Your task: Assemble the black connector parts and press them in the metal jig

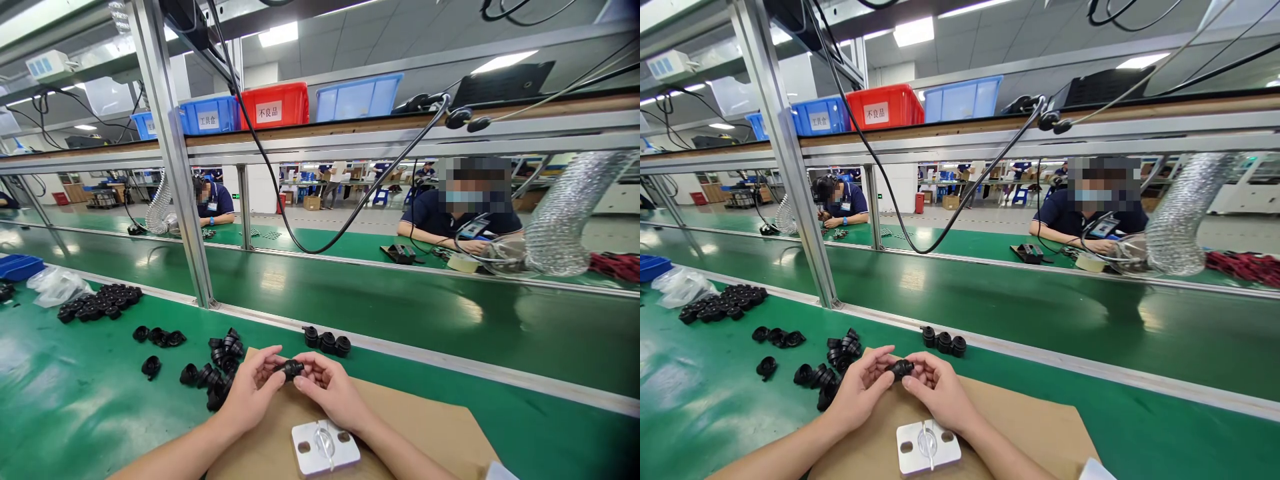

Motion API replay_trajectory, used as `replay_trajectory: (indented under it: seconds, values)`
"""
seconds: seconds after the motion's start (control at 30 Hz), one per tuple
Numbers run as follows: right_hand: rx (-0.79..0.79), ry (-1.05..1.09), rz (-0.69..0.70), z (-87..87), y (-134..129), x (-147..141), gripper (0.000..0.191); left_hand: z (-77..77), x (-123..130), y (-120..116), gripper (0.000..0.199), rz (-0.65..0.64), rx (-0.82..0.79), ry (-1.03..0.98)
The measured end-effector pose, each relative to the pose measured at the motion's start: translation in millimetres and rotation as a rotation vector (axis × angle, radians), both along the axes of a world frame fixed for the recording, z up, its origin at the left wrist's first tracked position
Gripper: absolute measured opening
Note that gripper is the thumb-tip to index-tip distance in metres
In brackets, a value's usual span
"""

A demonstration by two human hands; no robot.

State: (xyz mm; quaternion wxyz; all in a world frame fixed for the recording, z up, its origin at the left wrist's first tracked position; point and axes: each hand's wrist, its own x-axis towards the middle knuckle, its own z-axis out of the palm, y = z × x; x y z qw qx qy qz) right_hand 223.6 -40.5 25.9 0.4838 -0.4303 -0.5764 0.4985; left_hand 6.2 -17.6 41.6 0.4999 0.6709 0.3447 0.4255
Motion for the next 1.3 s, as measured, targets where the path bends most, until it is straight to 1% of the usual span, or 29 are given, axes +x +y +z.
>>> replay_trajectory:
  seconds: [0.1, 0.17, 0.2, 0.23, 0.3, 0.37, 0.43, 0.47, 0.53, 0.63, 0.67, 0.73, 0.83, 0.9, 1.0, 1.07, 1.17, 1.23, 1.3]
  values:
    - [0.0, 0.007, 0.004, -1.1, 0.2, 0.2, 0.043, 4.5, -1.1, -1.1, 0.046, 0.075, 0.163, 0.076]
    - [0.006, 0.019, 0.015, -1.8, 0.4, 0.6, 0.041, 6.6, -1.8, -2.4, 0.054, 0.103, 0.277, 0.144]
    - [0.012, 0.03, 0.021, -2.0, 0.3, 0.8, 0.041, 6.7, -1.9, -3.1, 0.058, 0.106, 0.303, 0.163]
    - [0.019, 0.041, 0.029, -1.9, 0.2, 1.1, 0.04, 6.1, -1.9, -3.7, 0.062, 0.102, 0.301, 0.171]
    - [0.027, 0.059, 0.039, -1.4, -0.4, 1.4, 0.039, 3.1, -1.4, -4.1, 0.066, 0.077, 0.235, 0.16]
    - [0.026, 0.068, 0.045, -0.6, -1.2, 1.5, 0.039, -0.4, -0.9, -3.6, 0.058, 0.04, 0.144, 0.13]
    - [0.017, 0.067, 0.048, 0.2, -1.8, 1.2, 0.04, -2.1, -0.9, -2.5, 0.049, 0.019, 0.107, 0.113]
    - [0.014, 0.065, 0.048, 0.6, -1.9, 1.0, 0.04, -2.0, -1.3, -2.0, 0.046, 0.022, 0.124, 0.117]
    - [0.011, 0.058, 0.047, 1.1, -1.9, 0.6, 0.041, -0.2, -2.3, -1.5, 0.046, 0.053, 0.209, 0.146]
    - [0.011, 0.062, 0.046, 1.4, -1.3, 0.2, 0.041, 2.7, -3.6, -1.9, 0.052, 0.096, 0.324, 0.193]
    - [0.013, 0.067, 0.045, 1.3, -1.1, 0.2, 0.041, 2.8, -3.6, -2.2, 0.055, 0.103, 0.327, 0.198]
    - [0.011, 0.08, 0.047, 0.8, -0.8, 0.4, 0.04, 1.4, -2.9, -2.5, 0.056, 0.092, 0.269, 0.185]
    - [-0.005, 0.096, 0.053, -0.5, -1.0, 0.6, 0.04, -2.1, -1.5, -1.7, 0.05, 0.047, 0.167, 0.149]
    - [-0.015, 0.101, 0.057, -1.3, -1.3, 0.2, 0.04, -3.2, -1.4, -0.9, 0.05, 0.054, 0.202, 0.165]
    - [-0.01, 0.102, 0.058, -3.2, -0.8, -1.5, 0.042, -2.8, -2.6, -0.9, 0.061, 0.097, 0.336, 0.222]
    - [-0.015, 0.103, -0.003, -5.8, 1.1, -2.4, 0.045, -3.0, -3.8, -1.8, 0.07, 0.101, 0.375, 0.249]
    - [-0.033, 0.084, -0.207, -10.7, 5.8, -1.0, 0.054, -5.6, -5.5, -2.7, 0.081, 0.085, 0.343, 0.313]
    - [-0.023, 0.009, -0.321, -12.9, 8.8, 2.2, 0.057, -8.0, -6.6, -2.5, 0.082, 0.054, 0.306, 0.372]
    - [0.004, -0.095, -0.373, -13.3, 10.7, 5.7, 0.056, -9.3, -7.5, -2.2, 0.078, 0.013, 0.285, 0.422]
